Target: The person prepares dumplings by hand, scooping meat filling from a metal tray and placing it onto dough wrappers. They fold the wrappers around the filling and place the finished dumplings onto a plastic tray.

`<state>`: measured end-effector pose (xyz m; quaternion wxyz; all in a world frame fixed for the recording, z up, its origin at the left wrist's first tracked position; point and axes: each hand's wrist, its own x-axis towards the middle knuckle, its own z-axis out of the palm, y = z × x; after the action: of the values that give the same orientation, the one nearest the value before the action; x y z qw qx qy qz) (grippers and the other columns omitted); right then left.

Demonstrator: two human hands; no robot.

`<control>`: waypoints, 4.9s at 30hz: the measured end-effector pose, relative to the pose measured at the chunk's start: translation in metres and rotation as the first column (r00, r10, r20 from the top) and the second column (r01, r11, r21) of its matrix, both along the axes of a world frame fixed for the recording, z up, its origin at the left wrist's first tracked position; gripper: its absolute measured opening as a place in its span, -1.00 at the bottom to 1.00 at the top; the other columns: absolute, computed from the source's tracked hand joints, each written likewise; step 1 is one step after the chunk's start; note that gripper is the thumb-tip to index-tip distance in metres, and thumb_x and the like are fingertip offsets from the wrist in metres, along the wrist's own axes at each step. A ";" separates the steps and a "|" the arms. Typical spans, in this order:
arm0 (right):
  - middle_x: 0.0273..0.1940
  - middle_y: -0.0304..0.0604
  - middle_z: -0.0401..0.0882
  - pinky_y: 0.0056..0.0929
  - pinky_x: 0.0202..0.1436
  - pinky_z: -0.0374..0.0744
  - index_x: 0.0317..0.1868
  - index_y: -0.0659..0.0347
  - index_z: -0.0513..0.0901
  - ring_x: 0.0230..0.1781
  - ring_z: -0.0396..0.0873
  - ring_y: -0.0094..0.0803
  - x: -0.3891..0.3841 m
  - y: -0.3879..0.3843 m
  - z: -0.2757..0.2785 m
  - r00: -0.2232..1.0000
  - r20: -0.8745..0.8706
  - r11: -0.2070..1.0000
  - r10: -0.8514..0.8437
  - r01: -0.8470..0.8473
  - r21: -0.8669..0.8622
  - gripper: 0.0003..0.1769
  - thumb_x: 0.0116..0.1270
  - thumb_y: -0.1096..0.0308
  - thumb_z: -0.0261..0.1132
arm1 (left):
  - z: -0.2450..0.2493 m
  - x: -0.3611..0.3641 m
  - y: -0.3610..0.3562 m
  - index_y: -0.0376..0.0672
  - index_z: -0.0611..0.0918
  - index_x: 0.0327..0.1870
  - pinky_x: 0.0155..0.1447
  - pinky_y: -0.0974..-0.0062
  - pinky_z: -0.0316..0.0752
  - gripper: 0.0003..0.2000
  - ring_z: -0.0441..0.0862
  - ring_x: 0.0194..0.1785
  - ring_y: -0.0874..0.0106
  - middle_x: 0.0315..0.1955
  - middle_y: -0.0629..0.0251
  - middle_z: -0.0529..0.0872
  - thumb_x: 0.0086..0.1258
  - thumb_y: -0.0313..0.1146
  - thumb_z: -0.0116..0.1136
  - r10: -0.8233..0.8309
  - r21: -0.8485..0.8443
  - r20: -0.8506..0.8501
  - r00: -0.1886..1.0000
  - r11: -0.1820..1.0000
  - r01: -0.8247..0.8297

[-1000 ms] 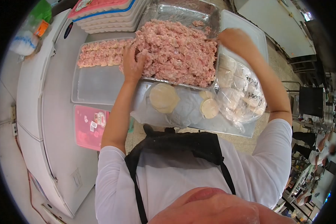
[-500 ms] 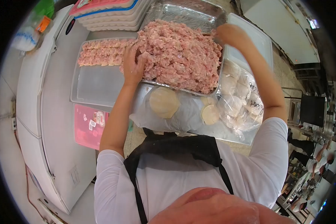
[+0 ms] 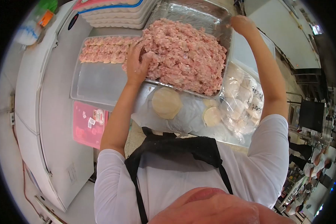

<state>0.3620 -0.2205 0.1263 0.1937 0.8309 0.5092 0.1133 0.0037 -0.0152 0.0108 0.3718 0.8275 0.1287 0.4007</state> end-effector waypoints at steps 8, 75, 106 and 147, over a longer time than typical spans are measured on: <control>-0.30 0.00 0.70 -0.18 -0.23 0.66 -0.36 0.25 0.70 -0.25 0.69 -0.06 -0.026 -0.004 -0.056 0.999 -0.053 0.992 0.012 -0.006 0.122 -0.83 0.19 0.46 0.16 | 0.001 -0.001 0.003 -0.22 0.54 0.13 0.35 0.13 0.19 -0.54 0.36 0.23 -0.07 0.10 -0.09 0.49 0.35 -0.08 0.09 -0.008 0.051 -0.025 1.000 0.999 0.009; -0.55 -0.13 0.61 -0.19 -0.43 0.59 -0.50 0.16 0.64 -0.43 0.66 -0.16 -0.230 0.035 0.031 0.923 -0.043 0.916 0.382 -0.372 0.153 -0.94 0.07 0.42 0.23 | -0.004 0.006 0.014 -0.39 0.34 0.30 0.44 0.30 0.13 -0.49 0.30 0.36 0.05 0.26 -0.13 0.41 0.56 -0.13 -0.30 -0.036 -0.157 0.063 0.997 0.986 0.046; -0.45 -0.08 0.67 -0.21 -0.45 0.60 -0.47 0.17 0.66 -0.42 0.68 -0.17 -0.340 0.029 -0.013 0.987 -0.098 0.908 -0.128 0.157 0.390 -0.87 0.09 0.37 0.19 | 0.048 -0.049 0.047 -0.34 0.37 0.31 0.47 0.30 0.05 -0.49 0.29 0.40 0.15 0.29 -0.01 0.41 0.57 -0.11 -0.33 -0.554 -0.124 0.071 0.829 0.820 0.558; -0.32 -0.12 0.68 -0.16 -0.25 0.60 -0.34 0.06 0.70 -0.25 0.66 -0.13 -0.150 -0.097 -0.030 0.960 -0.269 0.983 0.076 -0.026 0.183 -0.72 0.25 0.06 0.23 | 0.004 -0.085 -0.103 -0.18 0.65 -0.13 0.06 0.24 0.39 -0.73 0.47 0.00 0.11 -0.16 0.15 0.53 0.16 -0.31 0.31 -0.277 0.082 -0.514 0.812 0.926 0.368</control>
<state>0.2125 -0.3178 0.0965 0.0431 0.8391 0.5403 0.0471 -0.0816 -0.1185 0.0149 0.3137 0.9415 0.0403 0.1167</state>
